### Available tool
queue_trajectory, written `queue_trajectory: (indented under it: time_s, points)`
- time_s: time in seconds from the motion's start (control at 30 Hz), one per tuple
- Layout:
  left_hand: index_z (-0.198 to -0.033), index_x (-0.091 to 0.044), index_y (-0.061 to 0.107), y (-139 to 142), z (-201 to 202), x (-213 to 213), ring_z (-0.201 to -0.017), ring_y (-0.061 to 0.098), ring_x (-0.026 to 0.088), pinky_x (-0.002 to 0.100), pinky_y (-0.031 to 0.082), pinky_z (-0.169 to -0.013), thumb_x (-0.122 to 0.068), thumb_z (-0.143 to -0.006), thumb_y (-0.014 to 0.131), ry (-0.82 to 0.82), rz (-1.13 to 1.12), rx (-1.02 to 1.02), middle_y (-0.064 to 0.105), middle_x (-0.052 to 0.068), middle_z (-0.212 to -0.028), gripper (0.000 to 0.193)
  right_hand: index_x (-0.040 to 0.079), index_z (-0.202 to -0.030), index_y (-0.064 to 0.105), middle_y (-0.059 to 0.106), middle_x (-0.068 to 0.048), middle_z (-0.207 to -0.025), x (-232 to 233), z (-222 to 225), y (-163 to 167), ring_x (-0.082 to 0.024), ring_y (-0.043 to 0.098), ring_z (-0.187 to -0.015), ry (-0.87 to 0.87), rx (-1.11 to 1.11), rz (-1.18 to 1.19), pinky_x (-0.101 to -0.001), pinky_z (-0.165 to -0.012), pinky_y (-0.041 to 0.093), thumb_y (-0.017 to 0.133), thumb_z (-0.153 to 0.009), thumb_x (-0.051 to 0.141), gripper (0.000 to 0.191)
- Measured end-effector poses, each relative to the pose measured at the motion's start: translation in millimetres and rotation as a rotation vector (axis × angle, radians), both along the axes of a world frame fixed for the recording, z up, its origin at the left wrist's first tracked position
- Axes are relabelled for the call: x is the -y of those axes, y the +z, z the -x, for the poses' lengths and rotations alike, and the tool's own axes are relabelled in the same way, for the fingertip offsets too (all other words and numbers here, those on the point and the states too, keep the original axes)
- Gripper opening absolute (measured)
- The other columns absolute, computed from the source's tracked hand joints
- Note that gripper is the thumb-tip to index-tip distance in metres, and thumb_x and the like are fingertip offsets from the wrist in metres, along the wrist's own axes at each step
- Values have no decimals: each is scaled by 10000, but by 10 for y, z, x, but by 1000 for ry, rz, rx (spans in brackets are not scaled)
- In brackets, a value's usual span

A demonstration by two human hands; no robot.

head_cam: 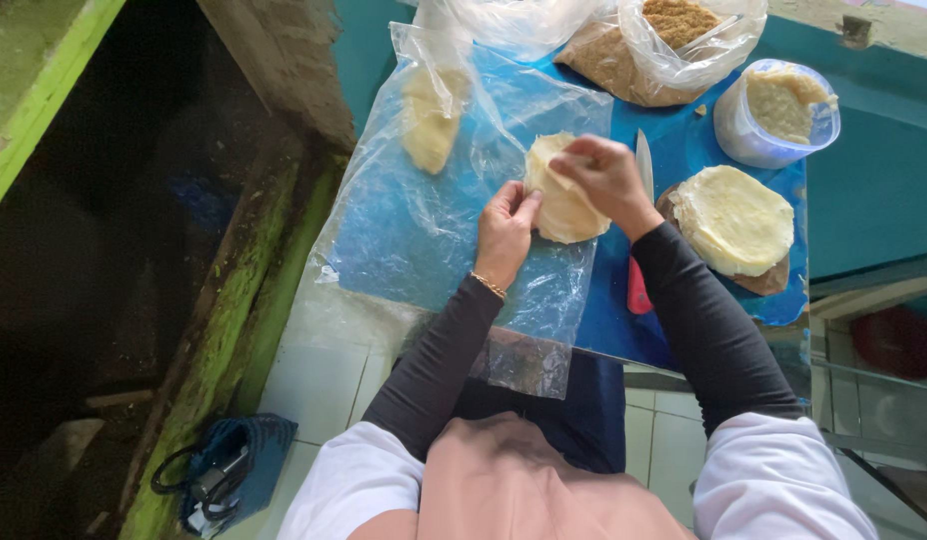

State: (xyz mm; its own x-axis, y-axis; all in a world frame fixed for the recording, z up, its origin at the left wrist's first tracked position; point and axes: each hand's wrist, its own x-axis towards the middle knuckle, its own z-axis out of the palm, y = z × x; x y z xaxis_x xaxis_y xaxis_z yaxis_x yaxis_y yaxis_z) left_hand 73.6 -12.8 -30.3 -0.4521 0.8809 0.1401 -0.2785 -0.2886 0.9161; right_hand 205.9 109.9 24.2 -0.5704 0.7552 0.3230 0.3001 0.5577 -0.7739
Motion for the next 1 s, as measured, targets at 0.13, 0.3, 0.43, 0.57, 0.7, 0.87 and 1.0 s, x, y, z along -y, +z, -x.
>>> queue_trajectory:
  time_s: [0.13, 0.3, 0.43, 0.57, 0.7, 0.87, 1.0]
  points:
    - [-1025, -64, 619, 13, -9, -19, -855, 674, 91, 292, 578, -735, -116, -1019, 599, -181, -87, 482, 691, 18, -961, 56, 14, -1010, 717, 639, 31, -754, -22, -84, 97, -25, 536, -706, -201, -45, -142, -238, -601, 465, 812, -1001, 203, 211]
    - [-1066, -111, 589, 149, -7, 75, -875, 696, 129, 318, 589, -722, -107, -1032, 588, -248, -158, 750, 697, 25, -992, 34, 41, -964, 694, 570, 84, -701, -29, -231, 248, 11, 474, -642, -296, -212, -91, -213, -536, 370, 811, -1013, 188, 194]
    - [-1077, -101, 596, 136, 44, 77, -893, 713, 148, 331, 601, -736, -116, -1037, 572, -272, -174, 764, 712, 48, -1015, 49, 41, -970, 696, 467, 95, -697, -101, -419, 323, -10, 390, -639, -358, -243, -165, -245, -538, 295, 826, -1040, 181, 204]
    - [-1054, -99, 612, -45, 149, -32, -868, 726, 148, 336, 612, -740, -127, -994, 595, -197, -25, 729, 716, 50, -984, 69, 36, -963, 687, 440, 87, -684, -273, -669, 341, -28, 377, -630, -432, -182, -257, -258, -536, 295, 847, -1045, 194, 239]
    - [-1003, -54, 638, -117, 276, -23, -765, 676, 152, 347, 553, -657, -164, -995, 656, -48, 174, 190, 704, 43, -899, 112, 40, -984, 696, 453, 73, -712, -459, -933, 346, -33, 382, -646, -474, -112, -357, -252, -543, 296, 861, -1055, 196, 238]
    - [-1011, -29, 631, 342, 333, 302, -845, 696, 321, 440, 545, -772, -208, -948, 735, 200, 319, -896, 692, 119, -890, 217, 36, -1034, 702, 543, 90, -809, -540, -1256, 578, -22, 366, -677, -329, -213, -266, -237, -590, 275, 832, -1081, 184, 202]
    - [-1281, -51, 607, 872, 108, 363, -1178, 600, 371, 460, 482, -1020, -129, -898, 710, 427, -150, -1048, 632, 190, -1205, 404, 31, -1063, 716, 576, 91, -811, -265, -1450, 911, 17, 451, -708, -230, -183, -148, -197, -656, 334, 834, -1127, 188, 206]
